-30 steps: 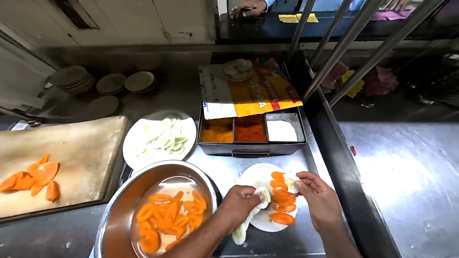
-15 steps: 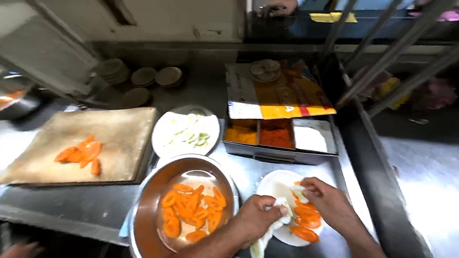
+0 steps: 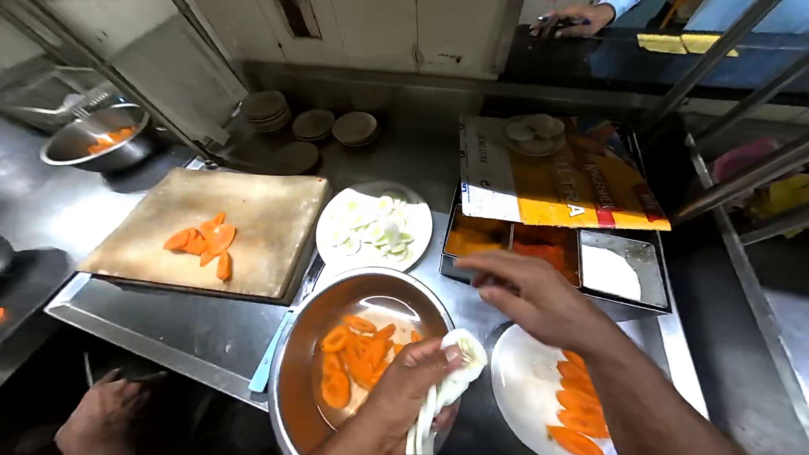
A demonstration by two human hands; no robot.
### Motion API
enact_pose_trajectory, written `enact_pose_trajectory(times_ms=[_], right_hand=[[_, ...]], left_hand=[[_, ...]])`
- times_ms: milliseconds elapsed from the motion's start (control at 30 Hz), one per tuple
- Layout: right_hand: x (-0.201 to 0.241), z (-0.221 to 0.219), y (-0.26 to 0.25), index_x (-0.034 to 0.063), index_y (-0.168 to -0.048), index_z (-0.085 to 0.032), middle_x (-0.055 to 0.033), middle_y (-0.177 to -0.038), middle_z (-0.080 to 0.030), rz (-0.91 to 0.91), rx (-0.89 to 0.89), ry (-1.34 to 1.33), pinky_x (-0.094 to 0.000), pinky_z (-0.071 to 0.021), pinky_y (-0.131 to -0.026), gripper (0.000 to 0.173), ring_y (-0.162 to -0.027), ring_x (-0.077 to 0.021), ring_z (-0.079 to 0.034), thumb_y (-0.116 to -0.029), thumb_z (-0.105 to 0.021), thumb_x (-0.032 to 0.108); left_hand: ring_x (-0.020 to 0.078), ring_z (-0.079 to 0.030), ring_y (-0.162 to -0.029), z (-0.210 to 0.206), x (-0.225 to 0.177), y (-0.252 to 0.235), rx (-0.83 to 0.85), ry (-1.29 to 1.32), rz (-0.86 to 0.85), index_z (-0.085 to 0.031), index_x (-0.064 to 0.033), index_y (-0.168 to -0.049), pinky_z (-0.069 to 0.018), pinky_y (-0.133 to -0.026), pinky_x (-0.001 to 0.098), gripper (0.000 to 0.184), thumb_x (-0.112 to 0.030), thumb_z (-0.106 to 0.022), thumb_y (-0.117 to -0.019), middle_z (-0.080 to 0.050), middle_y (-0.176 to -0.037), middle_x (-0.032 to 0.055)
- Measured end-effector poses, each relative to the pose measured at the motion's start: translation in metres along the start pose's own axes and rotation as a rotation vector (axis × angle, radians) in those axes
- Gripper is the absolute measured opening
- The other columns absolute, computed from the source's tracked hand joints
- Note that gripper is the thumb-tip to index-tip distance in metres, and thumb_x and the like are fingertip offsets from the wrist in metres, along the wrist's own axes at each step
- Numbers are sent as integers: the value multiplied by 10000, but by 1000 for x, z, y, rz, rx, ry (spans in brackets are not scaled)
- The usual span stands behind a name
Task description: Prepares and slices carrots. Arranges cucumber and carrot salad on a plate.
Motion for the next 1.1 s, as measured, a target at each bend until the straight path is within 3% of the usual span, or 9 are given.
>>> enact_pose_trajectory(times_ms=[67,133,233,367,433,567,733,933,1100], right_hand=[[-2,-14,30,160,-1283,-694,-21,-1326,-661,97,42,-119,-309,-599,-788,326,-971,-102,-681,-970,-605,184],[1,-31,59,186,-1269,-705,-43,-1396,-634,121,44,-212,-317,-591,-926,278,-1126,-119,-671,-1005,-618,195],[0,-41,92,124,-1118,-757,-55,-1278,-706,110,-117,-264,-315,-548,-1033,209,-1204,-125,-652,-1041,-603,243],[-21,-4,148,150,-1047,-754,56,-995,-743,-216,-431,-195,-222,-604,-771,148,-865,-23,-694,-991,-644,231],[-34,18,174,136,-1112,-719,47,-857,-719,-486,-513,-107,-254,-597,-635,185,-699,-58,-677,-941,-659,174],[-62,19,194,59,-1199,-608,-62,-825,-693,-838,-351,0,-404,-596,-633,235,-670,-189,-682,-978,-679,101],[-78,3,182,91,-1152,-684,-72,-875,-708,-844,-203,46,-436,-594,-686,153,-716,-200,-688,-1015,-616,90],[-85,4,156,101,-1142,-732,-101,-944,-726,-761,-125,210,-489,-579,-796,178,-835,-249,-701,-1014,-609,93],[-97,8,155,54,-1187,-727,-156,-923,-712,-731,-244,319,-555,-572,-786,226,-815,-321,-692,-968,-686,94]], left_hand=[[19,-559,-518,4,1,0,31,42,19,-703,-150,-1030,-491,-488,174,202,-311,-580,-1037,-641,-706,-25],[27,-550,-512,3,7,-1,44,58,63,-700,-151,-1056,-486,-481,183,211,-313,-566,-1037,-635,-710,-20],[22,-539,-512,-13,20,-4,42,-14,167,-690,-157,-1056,-477,-472,178,246,-325,-510,-1052,-640,-737,-24],[41,-559,-521,-30,37,-3,71,-187,287,-687,-111,-1173,-500,-474,198,338,-295,-440,-1032,-666,-797,-4],[52,-566,-540,-37,42,-1,106,-244,342,-634,-106,-1228,-501,-481,208,341,-191,-423,-974,-658,-829,0],[68,-609,-622,-46,50,2,169,-280,391,-517,-90,-1352,-519,-511,212,372,-89,-460,-984,-672,-972,26],[97,-660,-656,-50,51,5,149,-275,423,-491,-85,-1348,-548,-524,228,386,-19,-513,-969,-701,-963,50],[104,-653,-615,-48,51,4,30,-289,395,-629,-70,-1147,-553,-510,235,203,-27,-551,-964,-701,-884,57],[96,-626,-598,-48,54,-6,-4,-261,352,-663,-78,-1198,-537,-499,227,223,-66,-567,-997,-692,-914,63]])
Point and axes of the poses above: each hand's wrist, its own y-axis away from the middle knuckle, its own z-axis out of the back of the hand, x = y × z, the point moved 2 cm from there along -y, towards the middle knuckle
